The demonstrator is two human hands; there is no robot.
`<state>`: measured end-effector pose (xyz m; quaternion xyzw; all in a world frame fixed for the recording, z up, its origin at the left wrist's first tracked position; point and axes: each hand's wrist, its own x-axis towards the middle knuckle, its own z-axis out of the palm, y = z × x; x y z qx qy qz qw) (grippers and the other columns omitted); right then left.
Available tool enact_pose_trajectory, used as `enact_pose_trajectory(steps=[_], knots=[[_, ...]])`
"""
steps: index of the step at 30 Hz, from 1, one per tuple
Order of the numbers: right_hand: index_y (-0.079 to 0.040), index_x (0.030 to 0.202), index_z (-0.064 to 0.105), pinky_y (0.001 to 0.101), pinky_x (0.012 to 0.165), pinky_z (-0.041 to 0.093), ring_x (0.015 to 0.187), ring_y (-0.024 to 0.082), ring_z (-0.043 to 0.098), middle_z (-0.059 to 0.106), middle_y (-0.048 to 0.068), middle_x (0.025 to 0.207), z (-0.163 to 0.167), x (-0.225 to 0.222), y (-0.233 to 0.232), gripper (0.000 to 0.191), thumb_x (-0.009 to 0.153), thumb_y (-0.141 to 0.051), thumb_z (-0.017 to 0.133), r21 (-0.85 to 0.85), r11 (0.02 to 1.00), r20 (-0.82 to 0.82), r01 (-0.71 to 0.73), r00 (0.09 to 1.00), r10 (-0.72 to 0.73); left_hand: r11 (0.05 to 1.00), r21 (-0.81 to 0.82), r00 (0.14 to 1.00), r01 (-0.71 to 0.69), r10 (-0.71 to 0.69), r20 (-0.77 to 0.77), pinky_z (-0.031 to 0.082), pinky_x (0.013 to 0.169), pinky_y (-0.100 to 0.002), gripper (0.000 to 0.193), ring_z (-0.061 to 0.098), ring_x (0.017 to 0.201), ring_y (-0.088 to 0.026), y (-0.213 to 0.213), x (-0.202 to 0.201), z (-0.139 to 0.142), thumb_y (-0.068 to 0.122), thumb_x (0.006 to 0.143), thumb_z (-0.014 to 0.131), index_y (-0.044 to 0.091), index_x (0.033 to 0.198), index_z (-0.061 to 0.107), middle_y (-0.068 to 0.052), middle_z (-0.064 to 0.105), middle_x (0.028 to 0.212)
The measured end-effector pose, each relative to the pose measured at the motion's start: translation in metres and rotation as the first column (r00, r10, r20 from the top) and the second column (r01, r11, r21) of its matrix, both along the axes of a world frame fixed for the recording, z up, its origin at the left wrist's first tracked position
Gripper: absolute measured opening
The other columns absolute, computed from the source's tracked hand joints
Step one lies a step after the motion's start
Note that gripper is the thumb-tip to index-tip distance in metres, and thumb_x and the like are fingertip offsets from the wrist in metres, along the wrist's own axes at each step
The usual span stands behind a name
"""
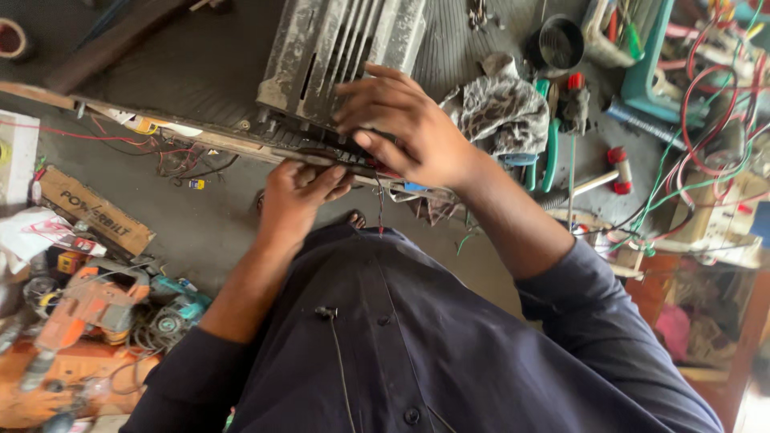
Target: The person cleans a red motor housing with a blue tool, then uses a hammer to tap a metal casing. They apply a red substance to a cylindrical component using a cloth and insert a small metal piece into the housing.
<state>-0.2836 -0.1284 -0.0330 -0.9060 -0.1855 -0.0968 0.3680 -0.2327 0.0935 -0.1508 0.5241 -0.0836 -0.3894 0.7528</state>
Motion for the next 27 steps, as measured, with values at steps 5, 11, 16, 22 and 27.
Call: enact_pose_trajectory(steps=[5,11,16,22,27], knots=[[-0.004,0.115,0.072,0.0588,0.131,0.024,0.152,0.035,0.043,0.062,0.012,0.142,-0.01,0.026,0.003,0.016,0.105,-0.015,0.065,-0.082,0.987,-0.048,-0.141,0.989,0.137,0.995,0.086,0.998,-0.057,0.054,0.032,0.065,0.075,-0.031,0.016,0.077,0.088,-0.021,-0.017,-0.009,0.014,0.005,0.099,0.067,-0.01,0.102,0.064,-0.015,0.075,0.097],[-0.006,0.104,0.074,0.0601,0.129,0.021,0.155,0.036,0.034,0.042,0.018,0.161,-0.013,0.028,0.013,0.018,0.097,-0.022,0.076,-0.207,0.972,-0.072,-0.113,0.992,0.1,0.993,0.077,0.996,-0.086,0.084,0.036,0.066,0.076,-0.032,0.016,0.078,0.089,-0.02,-0.019,-0.011,0.018,0.005,0.099,0.066,-0.01,0.1,0.062,-0.014,0.074,0.097],[-0.011,0.1,0.079,0.0605,0.127,0.022,0.154,0.037,0.032,0.042,0.016,0.161,-0.02,0.019,0.036,0.03,0.083,-0.034,0.084,-0.354,0.935,-0.007,0.02,1.0,-0.024,0.986,0.127,0.989,-0.107,0.092,0.118,0.066,0.075,-0.032,0.009,0.076,0.081,-0.018,-0.02,-0.009,0.016,-0.008,0.086,0.062,-0.007,0.091,0.069,-0.011,0.074,0.089],[-0.015,0.093,0.08,0.0632,0.128,0.017,0.157,0.031,0.026,0.037,0.009,0.165,-0.03,0.014,0.057,0.028,0.085,-0.042,0.084,-0.44,0.878,0.048,0.188,0.981,-0.186,0.993,0.091,0.997,-0.073,0.073,0.011,0.063,0.072,-0.033,0.008,0.072,0.076,-0.016,-0.02,-0.003,0.011,-0.005,0.093,0.064,-0.006,0.086,0.067,-0.012,0.074,0.083],[-0.017,0.092,0.081,0.0639,0.129,0.015,0.158,0.027,0.027,0.037,0.005,0.167,-0.028,0.014,0.056,0.025,0.085,-0.042,0.083,-0.475,0.855,0.028,0.209,0.974,-0.223,0.953,0.207,0.931,0.22,-0.269,0.248,0.065,0.076,-0.032,0.006,0.078,0.084,-0.017,0.004,0.03,0.021,0.0,0.091,0.063,-0.001,0.095,0.067,-0.008,0.076,0.089]])
